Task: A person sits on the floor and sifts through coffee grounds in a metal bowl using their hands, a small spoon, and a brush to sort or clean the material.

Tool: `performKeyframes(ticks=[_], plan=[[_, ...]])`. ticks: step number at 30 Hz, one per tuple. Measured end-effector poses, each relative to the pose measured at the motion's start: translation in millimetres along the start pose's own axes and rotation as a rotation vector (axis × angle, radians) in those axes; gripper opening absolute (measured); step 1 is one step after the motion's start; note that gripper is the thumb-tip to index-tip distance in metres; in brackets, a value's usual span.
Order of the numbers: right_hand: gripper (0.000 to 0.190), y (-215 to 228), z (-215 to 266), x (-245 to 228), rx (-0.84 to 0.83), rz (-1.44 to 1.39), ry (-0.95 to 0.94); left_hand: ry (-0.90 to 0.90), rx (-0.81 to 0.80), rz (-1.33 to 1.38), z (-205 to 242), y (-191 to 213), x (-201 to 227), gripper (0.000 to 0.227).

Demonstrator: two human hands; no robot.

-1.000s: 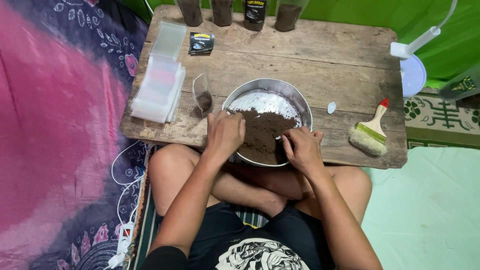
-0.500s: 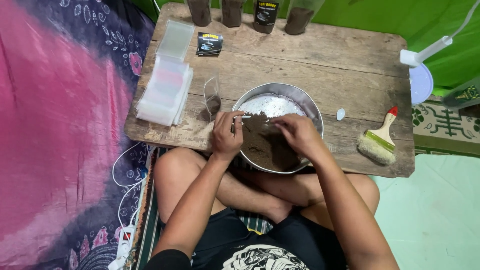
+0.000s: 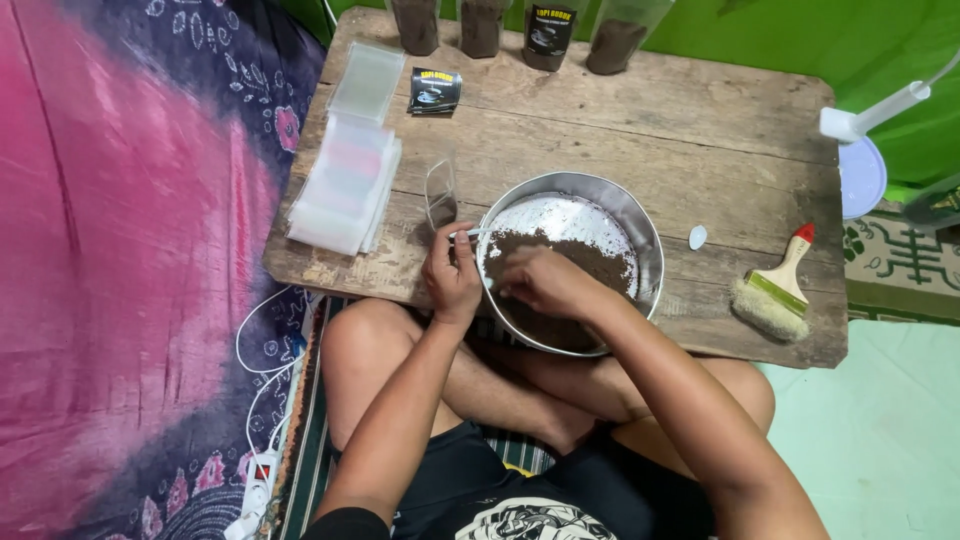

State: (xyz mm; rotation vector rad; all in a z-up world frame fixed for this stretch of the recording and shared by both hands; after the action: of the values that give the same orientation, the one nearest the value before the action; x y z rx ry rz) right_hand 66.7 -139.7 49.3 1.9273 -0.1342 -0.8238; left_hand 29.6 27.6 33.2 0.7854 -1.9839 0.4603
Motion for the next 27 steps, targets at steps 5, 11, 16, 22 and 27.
performKeyframes(ticks=[5,11,16,22,27], plan=[[0.012,51.2,0.1,-26.7,-0.067,-0.076,-0.167,-0.006,-0.009,0.005,4.3,-0.1,-8.8,0.020],[0.012,15.7,-13.5,29.6,0.234,0.201,-0.054,-0.042,-0.023,0.002,4.1,3.7,-3.6,0.018],[0.009,26.2,11.8,-24.6,-0.055,0.263,-0.084,-0.124,-0.070,0.004,0.7,3.1,-9.1,0.016],[0.012,49.4,84.1,-25.0,0.083,0.073,-0.185,-0.262,-0.182,-0.008,3.8,-7.0,-13.6,0.015],[0.012,46.2,128.2,-7.6,0.517,0.223,-0.346,-0.615,-0.251,-0.336,5.0,0.0,5.9,0.010]])
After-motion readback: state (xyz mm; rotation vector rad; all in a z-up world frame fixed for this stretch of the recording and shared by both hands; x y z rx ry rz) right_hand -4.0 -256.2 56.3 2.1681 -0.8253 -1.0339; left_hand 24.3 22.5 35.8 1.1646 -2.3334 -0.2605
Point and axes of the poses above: each hand's wrist, its own z-axis away from the middle knuckle, its own y-axis out of the back of the hand, x = y × z, the point moved 2 cm from there along -z, towards the middle knuckle, and after that the axes turned 10 degrees about x, right-handed, at the moved point
